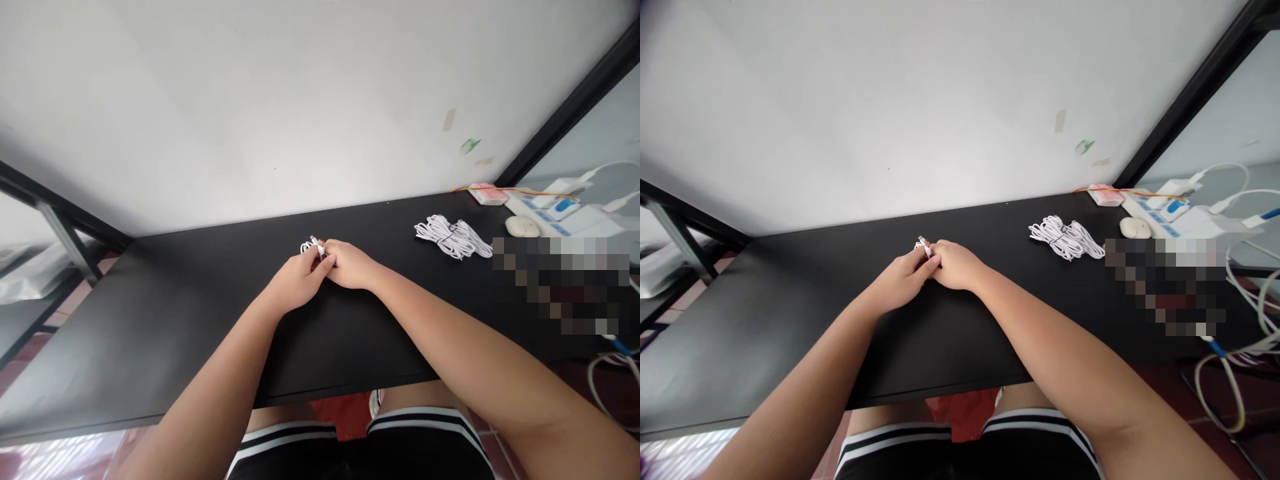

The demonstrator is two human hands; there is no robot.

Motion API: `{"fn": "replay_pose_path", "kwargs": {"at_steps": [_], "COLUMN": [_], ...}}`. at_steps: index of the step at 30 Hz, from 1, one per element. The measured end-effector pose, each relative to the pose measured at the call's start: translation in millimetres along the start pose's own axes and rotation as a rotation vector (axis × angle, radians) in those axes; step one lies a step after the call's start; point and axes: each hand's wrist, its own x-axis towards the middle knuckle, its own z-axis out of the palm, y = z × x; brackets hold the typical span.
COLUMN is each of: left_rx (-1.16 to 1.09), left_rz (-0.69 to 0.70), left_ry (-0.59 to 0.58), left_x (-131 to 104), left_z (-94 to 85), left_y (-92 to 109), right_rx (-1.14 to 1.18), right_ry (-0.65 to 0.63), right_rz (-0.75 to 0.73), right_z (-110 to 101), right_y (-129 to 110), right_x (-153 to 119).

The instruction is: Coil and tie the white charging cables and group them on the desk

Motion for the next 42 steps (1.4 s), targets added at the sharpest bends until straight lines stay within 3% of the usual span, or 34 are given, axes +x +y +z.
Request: {"fn": "replay_pose_path", "kwargs": {"at_steps": [42], "left_rx": [-0.022], "left_rz": [0.009], "left_ry": [0.002], "left_x": [0.8], "left_z": [1.7], "left_y": [-2.8], "right_rx": [-0.021], "right_ry": [0.005], "right_rz": [0.005], "right_z": [0.5], "right_y": [-0.7], "right_x": [-0.7]}}
